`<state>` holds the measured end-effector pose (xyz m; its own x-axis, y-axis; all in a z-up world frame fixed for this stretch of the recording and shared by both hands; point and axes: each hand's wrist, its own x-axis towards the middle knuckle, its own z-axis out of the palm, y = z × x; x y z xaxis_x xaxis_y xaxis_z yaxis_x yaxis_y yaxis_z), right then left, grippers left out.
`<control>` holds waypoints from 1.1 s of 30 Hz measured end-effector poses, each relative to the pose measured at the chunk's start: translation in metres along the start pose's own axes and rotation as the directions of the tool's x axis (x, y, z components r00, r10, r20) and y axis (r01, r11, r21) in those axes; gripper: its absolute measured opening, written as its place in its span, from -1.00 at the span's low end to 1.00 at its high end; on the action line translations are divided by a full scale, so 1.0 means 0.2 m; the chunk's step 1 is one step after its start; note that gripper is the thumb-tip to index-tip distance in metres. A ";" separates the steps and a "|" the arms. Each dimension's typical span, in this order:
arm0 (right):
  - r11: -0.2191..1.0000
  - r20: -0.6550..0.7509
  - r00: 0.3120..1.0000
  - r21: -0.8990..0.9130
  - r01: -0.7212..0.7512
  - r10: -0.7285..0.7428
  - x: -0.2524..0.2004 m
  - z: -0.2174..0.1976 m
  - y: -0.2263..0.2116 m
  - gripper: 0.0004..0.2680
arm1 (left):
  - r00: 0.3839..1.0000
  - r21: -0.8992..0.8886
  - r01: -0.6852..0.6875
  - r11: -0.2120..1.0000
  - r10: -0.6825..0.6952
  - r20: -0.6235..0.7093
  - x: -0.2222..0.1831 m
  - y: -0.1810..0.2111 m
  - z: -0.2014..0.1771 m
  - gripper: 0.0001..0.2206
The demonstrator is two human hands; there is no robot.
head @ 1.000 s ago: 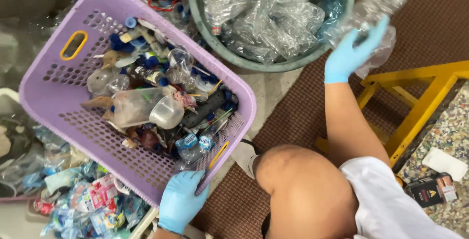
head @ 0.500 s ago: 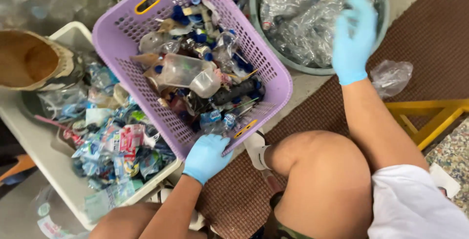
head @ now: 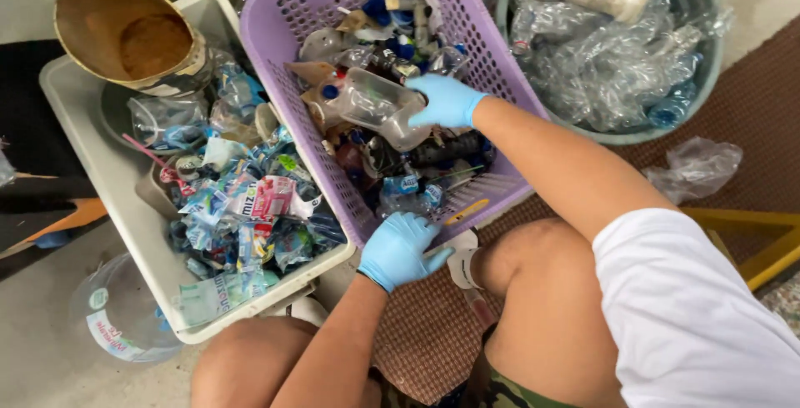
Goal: The person sits on the floor and removes labels from plastic bottles using scissors. They pick bottles from a purple basket, cut and peel off the labels, and place the cleaned bottles into a white bin.
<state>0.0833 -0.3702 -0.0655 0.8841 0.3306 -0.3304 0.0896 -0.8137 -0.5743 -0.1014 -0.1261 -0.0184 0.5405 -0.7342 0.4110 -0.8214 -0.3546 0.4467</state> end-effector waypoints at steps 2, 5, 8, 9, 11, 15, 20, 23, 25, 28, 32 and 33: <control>0.997 0.159 0.986 -0.031 0.066 -0.060 0.02 0.04 -0.09 -0.35 | 1.000 -0.051 0.006 0.999 -0.005 0.028 0.00 -0.01 0.01 -0.71; 0.997 0.430 0.902 0.081 -0.002 -0.033 0.02 0.07 -0.08 -0.63 | 0.999 -0.088 0.001 0.996 0.002 0.041 0.04 0.01 -0.04 -0.70; 0.987 0.579 0.815 0.140 -0.077 -0.018 0.02 -0.03 -0.16 -0.62 | 0.999 -0.066 -0.003 0.998 0.005 0.039 0.03 0.00 -0.03 -0.69; 0.987 0.585 0.811 0.139 -0.076 -0.020 0.03 -0.05 -0.15 -0.62 | 0.999 -0.067 0.005 0.998 -0.002 0.038 0.04 0.00 -0.04 -0.69; 0.978 0.482 0.876 0.180 -0.110 0.010 0.05 -0.08 -0.14 -0.62 | 0.999 -0.101 0.024 0.995 -0.019 0.050 0.05 0.01 -0.06 -0.72; 0.985 0.429 0.903 0.145 -0.097 0.026 0.12 -0.01 -0.07 -0.55 | 0.998 -0.122 0.029 0.992 -0.021 0.066 0.06 0.01 -0.08 -0.75; 0.999 0.533 0.845 0.009 -0.054 0.041 0.09 0.07 -0.18 -0.46 | 0.998 -0.097 0.031 0.995 -0.026 0.049 0.05 0.01 -0.07 -0.75; 0.996 0.539 0.841 -0.090 -0.002 0.051 0.09 0.06 -0.22 -0.49 | 0.998 -0.102 0.045 0.994 -0.040 0.050 0.05 0.01 -0.06 -0.76; 0.998 0.490 0.870 -0.061 -0.025 0.051 0.03 -0.01 -0.28 -0.56 | 0.999 -0.087 0.036 0.996 -0.035 0.015 0.04 0.01 -0.04 -0.77; 0.999 0.405 0.913 -0.028 -0.038 0.047 -0.02 -0.06 -0.30 -0.65 | 0.999 -0.064 0.026 0.998 -0.028 -0.026 0.03 0.01 -0.01 -0.77; 0.998 0.316 0.948 0.049 -0.050 0.032 -0.11 -0.15 -0.34 -0.72 | 0.999 -0.021 0.000 1.000 -0.001 -0.054 0.01 0.00 0.01 -0.77; 0.998 0.314 0.949 0.045 -0.048 0.032 -0.12 -0.18 -0.35 -0.72 | 0.998 -0.019 -0.002 1.000 0.000 -0.058 0.00 0.00 0.02 -0.77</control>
<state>0.0712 -0.3385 0.0091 0.6980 0.4377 -0.5667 0.0263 -0.8065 -0.5906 -0.1020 -0.1285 -0.0203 0.5498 -0.6993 0.4569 -0.8186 -0.3424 0.4611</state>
